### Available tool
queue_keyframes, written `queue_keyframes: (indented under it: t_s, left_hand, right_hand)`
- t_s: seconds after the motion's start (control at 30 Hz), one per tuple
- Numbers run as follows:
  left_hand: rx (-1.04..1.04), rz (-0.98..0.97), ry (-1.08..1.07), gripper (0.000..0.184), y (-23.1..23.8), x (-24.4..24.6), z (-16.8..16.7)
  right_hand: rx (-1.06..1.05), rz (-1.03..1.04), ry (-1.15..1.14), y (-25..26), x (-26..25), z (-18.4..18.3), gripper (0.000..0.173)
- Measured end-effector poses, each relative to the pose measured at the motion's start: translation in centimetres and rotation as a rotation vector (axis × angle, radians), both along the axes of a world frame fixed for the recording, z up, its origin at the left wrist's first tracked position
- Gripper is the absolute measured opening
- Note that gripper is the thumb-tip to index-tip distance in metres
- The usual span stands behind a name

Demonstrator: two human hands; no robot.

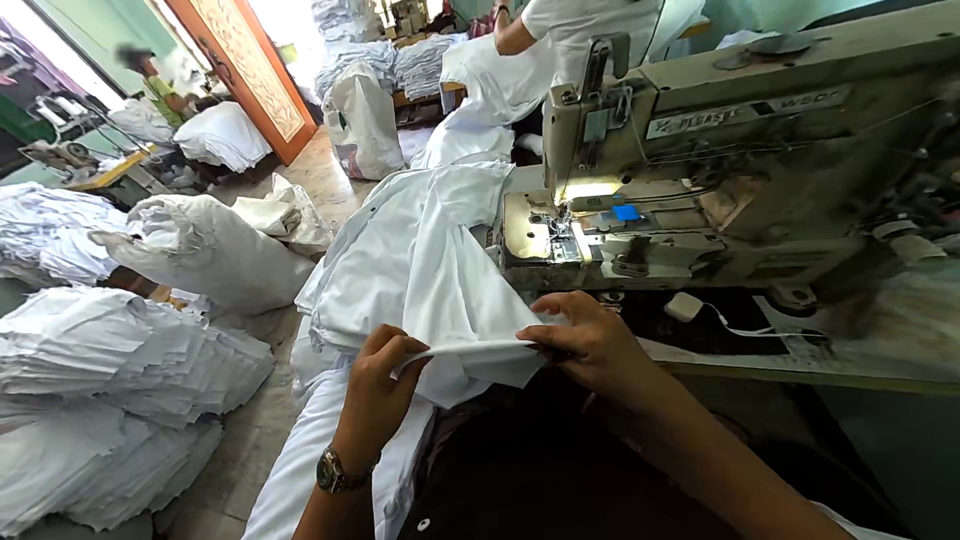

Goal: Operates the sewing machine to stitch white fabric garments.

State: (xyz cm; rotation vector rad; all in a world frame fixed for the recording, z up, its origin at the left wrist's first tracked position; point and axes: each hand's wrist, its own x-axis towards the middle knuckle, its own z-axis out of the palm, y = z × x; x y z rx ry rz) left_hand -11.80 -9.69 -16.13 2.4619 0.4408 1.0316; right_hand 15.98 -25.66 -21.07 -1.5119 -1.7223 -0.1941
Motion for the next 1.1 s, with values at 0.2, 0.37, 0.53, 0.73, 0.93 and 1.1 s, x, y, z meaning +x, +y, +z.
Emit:
queue_keyframes:
  t_s: [0.2, 0.37, 0.53, 0.73, 0.93, 1.1]
  left_hand:
    - [-0.090, -0.094, -0.145, 0.019, 2.4, 8.8, 3.4]
    - [0.038, -0.093, 0.260, 0.016, 5.6, 21.4, 3.3]
    - [-0.005, -0.079, 0.568, 0.027, 6.5, 31.0, 1.2]
    - [-0.182, -0.136, 0.386, 0.031, 9.4, 33.7, -1.5]
    - [-0.082, -0.126, 0.464, 0.032, 8.6, 32.9, -0.5]
    - [-0.117, -0.116, 0.459, 0.032, 9.1, 33.3, -0.3]
  right_hand:
    - [-0.097, 0.251, 0.407, 0.2, -1.0, -0.6, 0.021]
    - [-0.328, 0.067, 1.057, -0.9, 1.5, -2.1, 0.012]
    - [-0.263, -0.178, 1.317, 0.2, 4.9, -2.6, 0.012]
    - [-0.249, -0.127, 1.283, 0.8, 5.5, -3.3, 0.010]
    - [-0.198, -0.132, 1.262, 0.7, 4.7, -4.0, 0.008]
    - [-0.132, -0.131, 1.251, 1.3, 5.3, -7.3, 0.012]
